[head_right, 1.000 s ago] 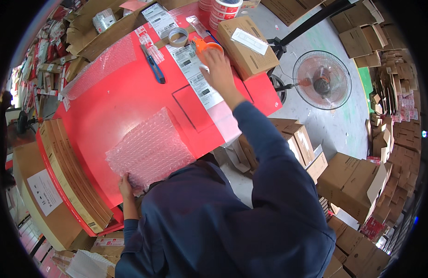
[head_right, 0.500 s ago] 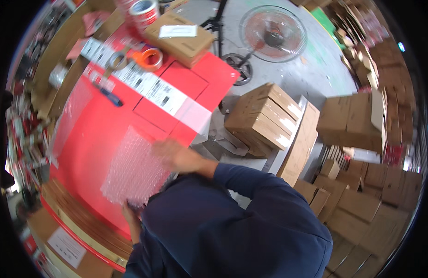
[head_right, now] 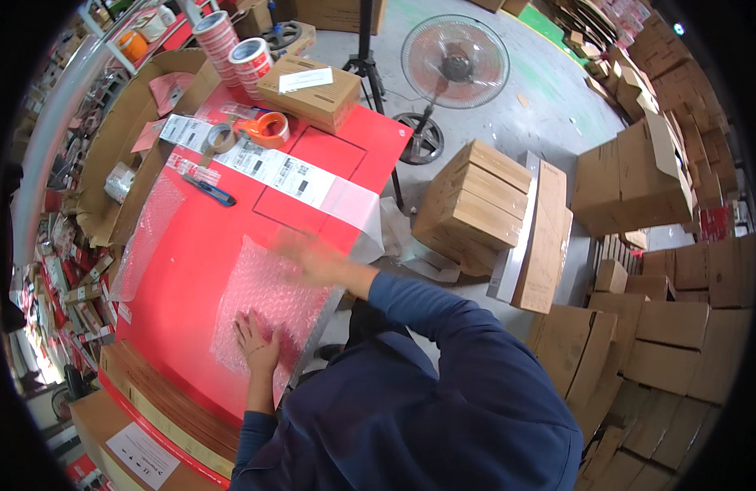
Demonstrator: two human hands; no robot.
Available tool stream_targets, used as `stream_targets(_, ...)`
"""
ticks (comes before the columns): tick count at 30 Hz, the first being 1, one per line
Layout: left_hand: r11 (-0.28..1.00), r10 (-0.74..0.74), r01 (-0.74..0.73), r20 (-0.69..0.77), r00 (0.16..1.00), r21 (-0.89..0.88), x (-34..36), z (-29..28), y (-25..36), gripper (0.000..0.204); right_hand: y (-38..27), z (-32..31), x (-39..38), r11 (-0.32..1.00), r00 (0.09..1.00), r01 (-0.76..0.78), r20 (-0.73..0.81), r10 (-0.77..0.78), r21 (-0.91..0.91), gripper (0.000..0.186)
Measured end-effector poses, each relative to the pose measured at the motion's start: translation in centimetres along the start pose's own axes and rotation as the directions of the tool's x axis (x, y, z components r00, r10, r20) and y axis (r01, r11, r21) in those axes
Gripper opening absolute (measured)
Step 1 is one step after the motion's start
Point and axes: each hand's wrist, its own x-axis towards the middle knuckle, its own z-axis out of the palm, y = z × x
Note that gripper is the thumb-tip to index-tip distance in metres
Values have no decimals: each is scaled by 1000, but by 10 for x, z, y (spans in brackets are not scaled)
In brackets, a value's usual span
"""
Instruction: The person wraps small boxes in bubble wrap and plastic film on a red worktable. They use scissors to cut the bubble wrap and a handheld dispenser to apply plastic film, then place the wrapped items into a black mailer bag and affix a shipping label.
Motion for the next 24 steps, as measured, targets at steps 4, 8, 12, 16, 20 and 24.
stream_targets(4,998,-55,55,-13,998,-7,6,20,-5,95,97,-126,81,982,851,-91,-526,-8,-163,77)
stream_targets(8,996,-81,81,13,997,-25,6,21,-6,100,198,-180,159,863,812,-371,-571,123,-343,80)
stream_targets(12,988,-141,143,37,989,-53,10,18,0,101,223,-174,176,741,842,-457,-507,183,-493,66)
stream_targets(16,981,-186,188,50,981,-47,12,18,4,101,197,-158,119,839,914,-152,-396,-82,-523,47)
stream_targets(20,981,-171,173,31,985,-90,15,19,2,102,181,-143,30,917,786,-274,-618,40,-289,44)
stream_targets(24,983,-162,164,26,986,-79,22,18,-1,103,198,-132,-15,810,668,-554,-683,295,-192,50)
